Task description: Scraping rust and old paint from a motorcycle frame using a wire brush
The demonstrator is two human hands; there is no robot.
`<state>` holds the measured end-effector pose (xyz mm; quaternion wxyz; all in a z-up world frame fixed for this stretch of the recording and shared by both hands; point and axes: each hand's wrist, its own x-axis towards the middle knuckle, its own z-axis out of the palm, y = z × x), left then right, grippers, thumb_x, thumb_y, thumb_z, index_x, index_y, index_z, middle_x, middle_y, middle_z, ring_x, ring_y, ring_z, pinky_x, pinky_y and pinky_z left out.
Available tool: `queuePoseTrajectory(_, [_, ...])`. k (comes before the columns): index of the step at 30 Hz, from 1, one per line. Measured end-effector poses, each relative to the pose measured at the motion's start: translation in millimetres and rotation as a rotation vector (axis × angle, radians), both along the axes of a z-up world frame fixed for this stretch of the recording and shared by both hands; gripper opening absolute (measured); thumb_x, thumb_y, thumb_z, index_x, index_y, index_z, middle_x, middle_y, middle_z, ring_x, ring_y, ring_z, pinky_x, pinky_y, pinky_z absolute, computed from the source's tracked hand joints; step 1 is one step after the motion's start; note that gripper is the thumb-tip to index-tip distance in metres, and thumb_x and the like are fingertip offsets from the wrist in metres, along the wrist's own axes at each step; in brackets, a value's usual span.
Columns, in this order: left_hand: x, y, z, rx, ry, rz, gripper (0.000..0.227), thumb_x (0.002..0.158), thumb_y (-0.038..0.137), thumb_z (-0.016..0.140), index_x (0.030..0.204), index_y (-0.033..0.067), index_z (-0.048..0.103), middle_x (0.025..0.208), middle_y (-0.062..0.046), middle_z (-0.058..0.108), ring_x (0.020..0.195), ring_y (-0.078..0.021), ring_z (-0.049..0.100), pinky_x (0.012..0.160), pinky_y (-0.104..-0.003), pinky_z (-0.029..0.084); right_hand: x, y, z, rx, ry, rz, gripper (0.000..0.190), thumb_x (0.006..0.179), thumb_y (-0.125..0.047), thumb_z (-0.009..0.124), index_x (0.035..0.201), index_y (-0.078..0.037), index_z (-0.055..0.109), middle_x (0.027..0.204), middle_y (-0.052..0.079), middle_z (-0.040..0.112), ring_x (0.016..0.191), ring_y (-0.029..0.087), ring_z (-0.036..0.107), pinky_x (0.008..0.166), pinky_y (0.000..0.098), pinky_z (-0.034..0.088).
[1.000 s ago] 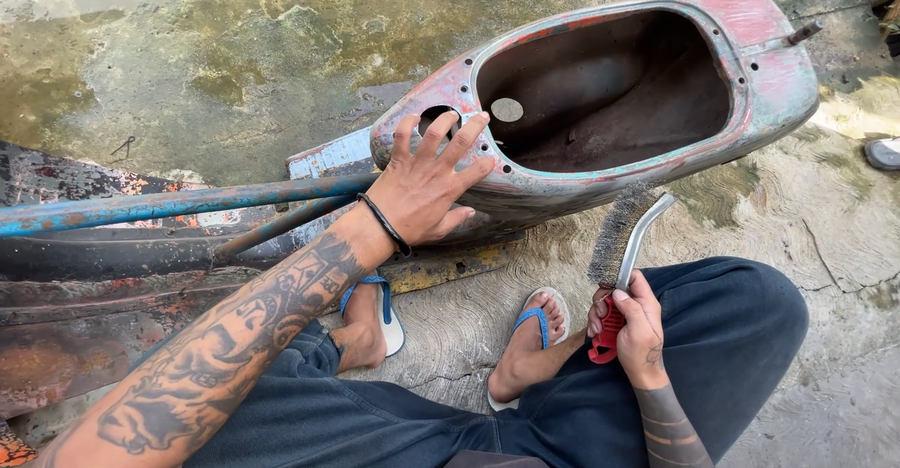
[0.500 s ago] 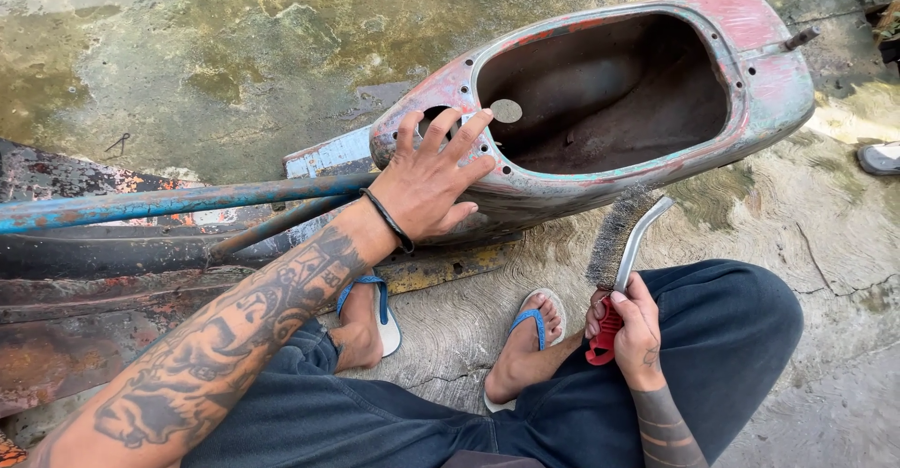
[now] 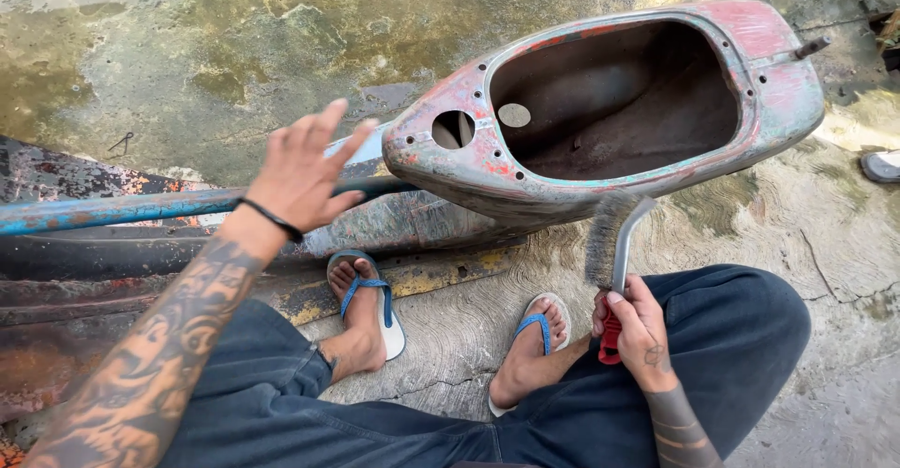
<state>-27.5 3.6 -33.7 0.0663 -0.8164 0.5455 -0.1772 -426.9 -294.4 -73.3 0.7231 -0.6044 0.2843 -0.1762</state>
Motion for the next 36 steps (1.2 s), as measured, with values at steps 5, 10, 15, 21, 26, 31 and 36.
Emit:
queuePoseTrajectory(5, [15.4,38.9,11.4,0.401,0.445,0.44,0.085,0.088,0.079,0.047,0.154,0.0264,0.041,0.115,-0.009,0.075,0.095,-0.0424,0.075,0.074,-0.055,0.06,23.4,-23.7,64.0,-0.473,0.442,0.279,0.02,0.103,-0.018,0.05,0.096,-0.005,0.063,0.063,0.009,0.061,0.038,0.015,0.049,0.031,0.0273,0.044])
queuePoseTrajectory(10, [19.3,37.1,13.5,0.513,0.554,0.481,0.071,0.093,0.082,0.039,0.118,0.0214,0.067,0.104,-0.015,0.077,0.096,-0.0422,0.074,0.077,-0.055,0.059,67.1,-35.5,164.0,-1.069,0.791,0.622,0.055,0.099,-0.029,0.048,0.153,-0.032,0.038,0.095,0.006,0.081,0.077,0.031,0.077,0.073,0.0402,0.055])
queuePoseTrajectory(15, [24.2,35.4,14.8,0.533,0.622,0.471,0.07,0.093,0.08,0.041,0.117,0.0207,0.069,0.106,-0.017,0.076,0.099,-0.0426,0.073,0.081,-0.056,0.059,111.5,-37.0,193.5,-1.447,0.952,0.904,0.066,0.103,-0.033,0.04,0.165,-0.045,0.021,0.057,0.004,0.061,0.04,0.021,0.056,0.048,0.0409,0.043])
queuePoseTrajectory(21, [23.7,36.7,14.8,0.496,0.659,0.444,0.067,0.096,0.076,0.043,0.114,0.0168,0.067,0.103,-0.016,0.077,0.095,-0.0436,0.073,0.078,-0.058,0.058,121.9,-43.2,185.0,-1.858,0.939,1.074,0.078,0.098,-0.024,0.041,0.166,-0.049,0.011,0.062,-0.003,0.051,0.048,0.019,0.057,0.045,0.0395,0.048])
queuePoseTrajectory(26, [24.1,36.2,13.0,0.512,0.623,0.41,0.062,0.098,0.073,0.045,0.118,0.0174,0.067,0.1,-0.014,0.077,0.091,-0.0408,0.074,0.075,-0.055,0.06,128.7,-47.6,158.0,-1.947,0.563,0.974,0.072,0.1,-0.017,0.047,0.166,-0.034,0.024,0.069,-0.001,0.053,0.044,0.02,0.053,0.038,0.0406,0.044])
queuePoseTrajectory(31, [21.9,36.3,12.6,0.527,0.635,0.413,0.064,0.099,0.073,0.043,0.121,0.0175,0.066,0.1,-0.013,0.077,0.092,-0.0393,0.074,0.073,-0.054,0.061,129.1,-35.5,182.8,-1.738,0.907,1.03,0.076,0.099,-0.024,0.042,0.165,-0.049,0.014,0.072,0.0,0.057,0.05,0.026,0.064,0.047,0.0454,0.049])
queuePoseTrajectory(36, [12.6,33.1,33.5,0.429,0.668,0.458,0.061,0.098,0.063,0.049,0.135,0.0203,0.07,0.113,-0.017,0.08,0.107,-0.0381,0.077,0.093,-0.051,0.061,137.9,-24.9,164.4,-1.824,0.58,0.859,0.071,0.097,-0.02,0.039,0.165,-0.038,0.029,0.074,0.005,0.06,0.051,0.034,0.067,0.056,0.0464,0.063])
